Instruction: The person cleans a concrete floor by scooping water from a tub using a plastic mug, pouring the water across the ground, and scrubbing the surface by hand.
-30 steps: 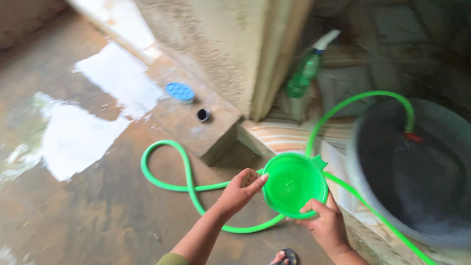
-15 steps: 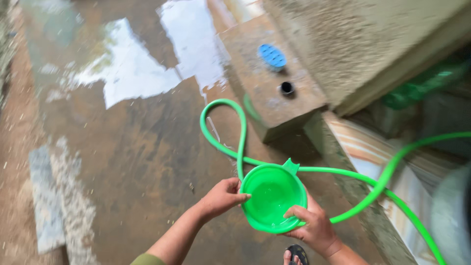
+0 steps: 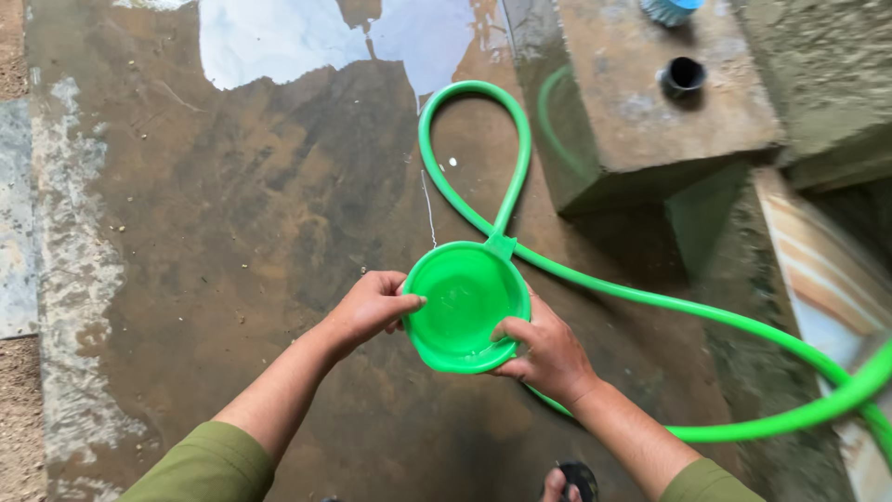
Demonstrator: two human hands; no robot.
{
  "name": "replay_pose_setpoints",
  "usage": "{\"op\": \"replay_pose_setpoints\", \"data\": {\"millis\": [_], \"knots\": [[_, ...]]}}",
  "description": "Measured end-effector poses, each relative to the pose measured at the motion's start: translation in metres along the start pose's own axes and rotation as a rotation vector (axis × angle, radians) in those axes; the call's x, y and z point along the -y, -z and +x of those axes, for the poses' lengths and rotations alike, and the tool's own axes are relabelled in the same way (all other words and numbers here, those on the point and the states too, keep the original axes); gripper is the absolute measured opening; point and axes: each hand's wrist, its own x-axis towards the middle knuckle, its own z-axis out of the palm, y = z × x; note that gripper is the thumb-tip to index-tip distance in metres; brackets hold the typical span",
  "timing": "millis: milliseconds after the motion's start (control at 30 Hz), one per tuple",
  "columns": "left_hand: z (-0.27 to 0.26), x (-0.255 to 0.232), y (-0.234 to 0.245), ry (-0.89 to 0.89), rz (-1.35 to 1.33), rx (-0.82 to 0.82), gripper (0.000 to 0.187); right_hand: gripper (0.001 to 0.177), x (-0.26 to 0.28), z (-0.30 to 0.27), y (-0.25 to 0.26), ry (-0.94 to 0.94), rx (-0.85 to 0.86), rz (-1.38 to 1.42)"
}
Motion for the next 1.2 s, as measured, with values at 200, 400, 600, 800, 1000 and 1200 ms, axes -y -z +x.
{"op": "replay_pose_setpoints", "data": {"millis": [200,400,600,800,1000,1200], "knots": [[0.04,0.05,0.031,-0.001,0.02,0.06,0.023,0.044,-0.069,0.02,-0.078,0.041,0.012,0.017],[0.073,0.084,0.07,-0.047,0.02,0.057,0.024,0.042,-0.119,0.063,-0.106,-0.046,0.142,0.067],[0.11,0.102,0.08,-0.126,0.084,0.023,0.027,0.038,-0.142,0.094,-0.104,0.193,0.131,0.056],[0.128,0.124,0.081,-0.114,0.114,0.034,0.024,0.04,-0.155,0.101,-0.107,0.162,0.222,-0.061],[0.1,0.116,0.07,-0.189,0.204,0.126,0.031,0.038,-0.138,0.071,-0.093,0.277,0.223,-0.126],[0.067,0.143,0.068,0.094,0.238,0.503,0.046,0.044,-0.118,-0.012,-0.045,0.09,0.328,-0.203]]}}
